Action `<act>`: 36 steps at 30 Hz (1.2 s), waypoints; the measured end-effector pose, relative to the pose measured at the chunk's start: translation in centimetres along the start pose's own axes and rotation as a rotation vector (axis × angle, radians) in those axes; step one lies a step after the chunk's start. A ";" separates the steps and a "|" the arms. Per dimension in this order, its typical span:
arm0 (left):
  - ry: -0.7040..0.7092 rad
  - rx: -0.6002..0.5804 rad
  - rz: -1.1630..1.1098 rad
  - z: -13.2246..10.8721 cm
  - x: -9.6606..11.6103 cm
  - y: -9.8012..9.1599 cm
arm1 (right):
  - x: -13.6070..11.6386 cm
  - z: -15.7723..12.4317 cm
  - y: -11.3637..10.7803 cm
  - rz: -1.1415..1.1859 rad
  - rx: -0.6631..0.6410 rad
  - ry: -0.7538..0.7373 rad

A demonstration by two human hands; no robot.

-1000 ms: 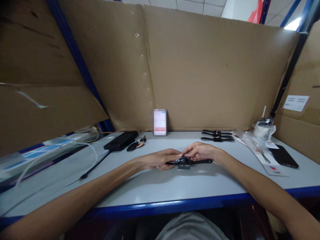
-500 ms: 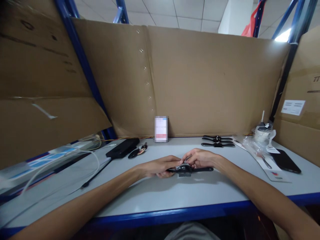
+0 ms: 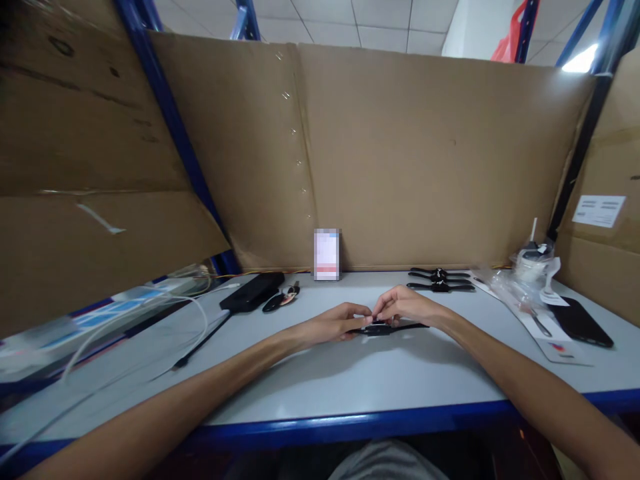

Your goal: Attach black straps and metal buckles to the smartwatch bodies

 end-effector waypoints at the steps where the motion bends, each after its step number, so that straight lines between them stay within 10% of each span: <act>1: 0.011 0.013 0.026 0.1 0.1 0.0 | -0.2 -0.1 0.1 -0.056 0.005 -0.037; 36: 0.146 0.279 0.573 0.6 -1.4 0.3 | -1.4 -1.2 2.1 -0.956 0.124 -0.378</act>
Point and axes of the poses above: each hand's wrist, its own z-axis towards the middle knuckle, its own y-axis out of the palm, x = y × z, the point moved 3 cm from there along z, towards the middle knuckle, and after that the axes turned 5 degrees about z, right-handed, at the moved point
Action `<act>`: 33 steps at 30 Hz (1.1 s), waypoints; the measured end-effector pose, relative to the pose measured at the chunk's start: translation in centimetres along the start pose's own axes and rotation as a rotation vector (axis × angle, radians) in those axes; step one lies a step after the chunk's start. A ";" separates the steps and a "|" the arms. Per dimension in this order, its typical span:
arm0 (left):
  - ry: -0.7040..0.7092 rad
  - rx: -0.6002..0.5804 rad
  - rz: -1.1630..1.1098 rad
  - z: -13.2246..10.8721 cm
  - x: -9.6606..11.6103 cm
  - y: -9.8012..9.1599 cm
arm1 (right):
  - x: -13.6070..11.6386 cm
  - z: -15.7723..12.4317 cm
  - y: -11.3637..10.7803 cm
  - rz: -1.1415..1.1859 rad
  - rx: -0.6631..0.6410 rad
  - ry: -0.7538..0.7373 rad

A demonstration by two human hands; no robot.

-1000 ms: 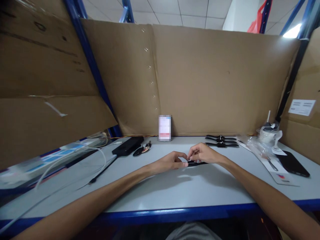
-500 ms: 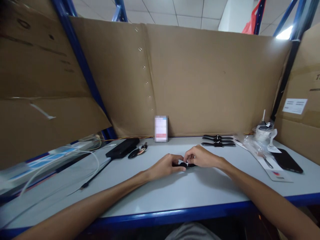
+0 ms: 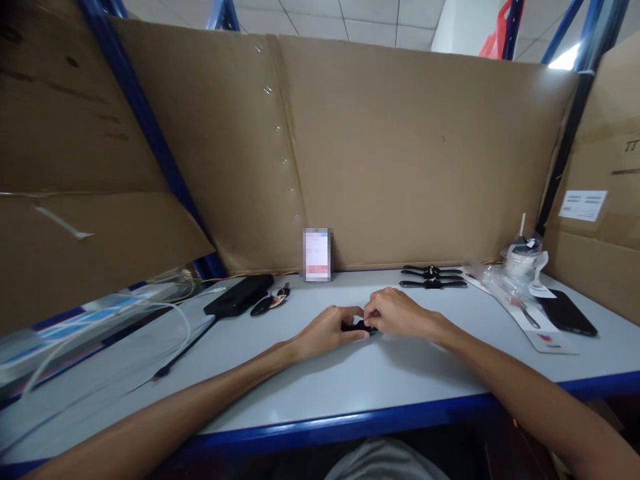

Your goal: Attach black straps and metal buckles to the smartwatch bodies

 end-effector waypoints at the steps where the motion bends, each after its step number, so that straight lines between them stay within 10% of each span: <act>1: 0.001 0.004 0.007 0.0 0.0 0.1 | 0.1 0.1 0.2 0.018 0.006 0.029; 10: 0.005 -0.025 0.055 -0.2 0.4 -0.1 | 1.6 0.4 1.4 0.268 0.059 0.271; 17: 0.030 -0.049 0.068 -0.2 0.7 -0.3 | 2.8 0.4 0.4 0.610 -0.212 0.231; 33: 0.063 -0.029 0.107 -0.2 0.4 -0.1 | 0.7 0.3 0.8 0.075 -0.048 0.202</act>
Point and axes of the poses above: each hand's wrist, its own z-axis towards the middle knuckle, its own y-axis out of the palm, x = y × z, the point moved 3 cm from there along z, towards the middle knuckle, and after that the axes turned 5 degrees about z, right-handed, at the moved point
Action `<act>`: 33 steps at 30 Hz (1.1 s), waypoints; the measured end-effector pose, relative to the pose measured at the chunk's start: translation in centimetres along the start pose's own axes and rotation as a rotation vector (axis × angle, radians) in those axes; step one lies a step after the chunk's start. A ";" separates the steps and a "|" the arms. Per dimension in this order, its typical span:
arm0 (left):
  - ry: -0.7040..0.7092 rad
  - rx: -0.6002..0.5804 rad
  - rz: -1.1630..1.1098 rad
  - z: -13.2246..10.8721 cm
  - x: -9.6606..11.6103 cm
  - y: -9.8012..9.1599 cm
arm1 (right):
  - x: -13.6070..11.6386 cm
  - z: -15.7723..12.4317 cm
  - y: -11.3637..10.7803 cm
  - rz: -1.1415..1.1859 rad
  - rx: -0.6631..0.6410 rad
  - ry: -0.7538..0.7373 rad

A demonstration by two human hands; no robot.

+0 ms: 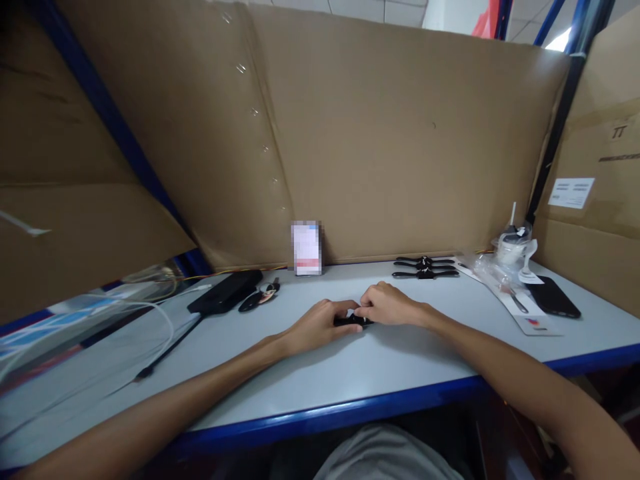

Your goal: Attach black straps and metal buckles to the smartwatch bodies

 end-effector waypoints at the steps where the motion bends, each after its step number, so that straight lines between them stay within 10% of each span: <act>1: -0.006 -0.006 -0.001 0.0 0.0 0.0 | 0.1 0.0 -0.2 0.013 0.001 0.012; 9: -0.016 -0.029 -0.028 -0.1 0.3 -0.3 | 1.5 0.0 -2.4 0.225 -0.237 -0.097; 25: -0.001 -0.030 -0.020 0.0 0.0 -0.1 | -1.7 -0.7 -0.5 -0.182 0.020 -0.139; 33: -0.025 -0.048 -0.089 -0.1 0.2 -0.4 | -1.3 -0.6 -0.6 -0.021 0.068 0.011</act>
Point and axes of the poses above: each hand's wrist, its own z-axis towards the middle knuckle, its own y-axis out of the palm, x = y × z, the point moved 3 cm from there along z, towards the middle knuckle, and after that the axes turned 5 degrees about z, right-handed, at the moved point
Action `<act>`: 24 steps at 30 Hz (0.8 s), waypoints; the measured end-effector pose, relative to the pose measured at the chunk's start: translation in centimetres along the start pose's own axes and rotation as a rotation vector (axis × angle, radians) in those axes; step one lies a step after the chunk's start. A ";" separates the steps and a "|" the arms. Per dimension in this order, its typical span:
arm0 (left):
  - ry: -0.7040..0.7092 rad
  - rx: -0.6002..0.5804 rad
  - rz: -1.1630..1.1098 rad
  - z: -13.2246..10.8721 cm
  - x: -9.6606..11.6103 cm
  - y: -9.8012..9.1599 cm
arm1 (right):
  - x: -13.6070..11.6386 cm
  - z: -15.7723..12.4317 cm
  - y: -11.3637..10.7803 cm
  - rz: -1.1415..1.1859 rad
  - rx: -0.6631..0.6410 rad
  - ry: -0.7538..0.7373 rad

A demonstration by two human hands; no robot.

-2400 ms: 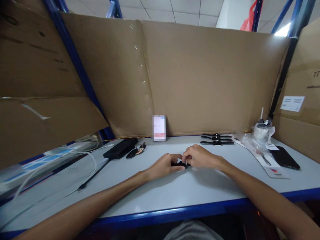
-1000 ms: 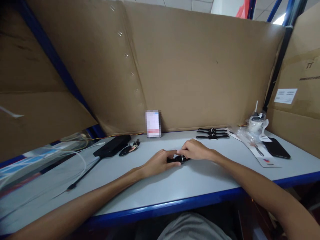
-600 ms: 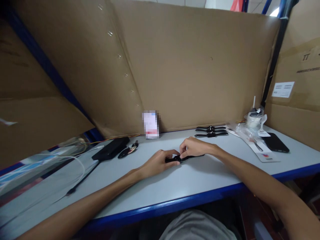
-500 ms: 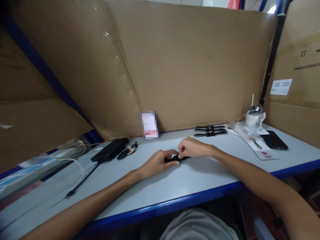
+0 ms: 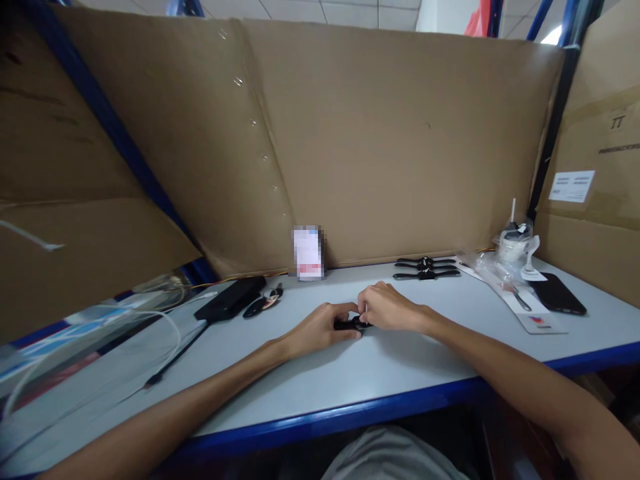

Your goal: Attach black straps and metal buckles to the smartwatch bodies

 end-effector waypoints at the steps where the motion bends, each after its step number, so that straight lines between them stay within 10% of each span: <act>1: -0.012 0.006 -0.024 0.0 -0.2 0.0 | 0.1 0.1 0.0 0.047 0.010 0.032; 11: -0.007 -0.107 -0.308 0.7 -1.4 0.5 | 3.5 1.2 -0.4 0.669 -0.383 0.092; 24: -0.017 -0.141 -0.343 0.8 -1.3 0.2 | 4.3 1.2 -0.3 0.816 -0.422 0.099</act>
Point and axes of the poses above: each hand's wrist, its own z-axis towards the middle knuckle, its own y-axis out of the palm, x = y × z, the point moved 3 cm from there along z, towards the middle knuckle, and after that the axes turned 5 degrees about z, right-handed, at the moved point
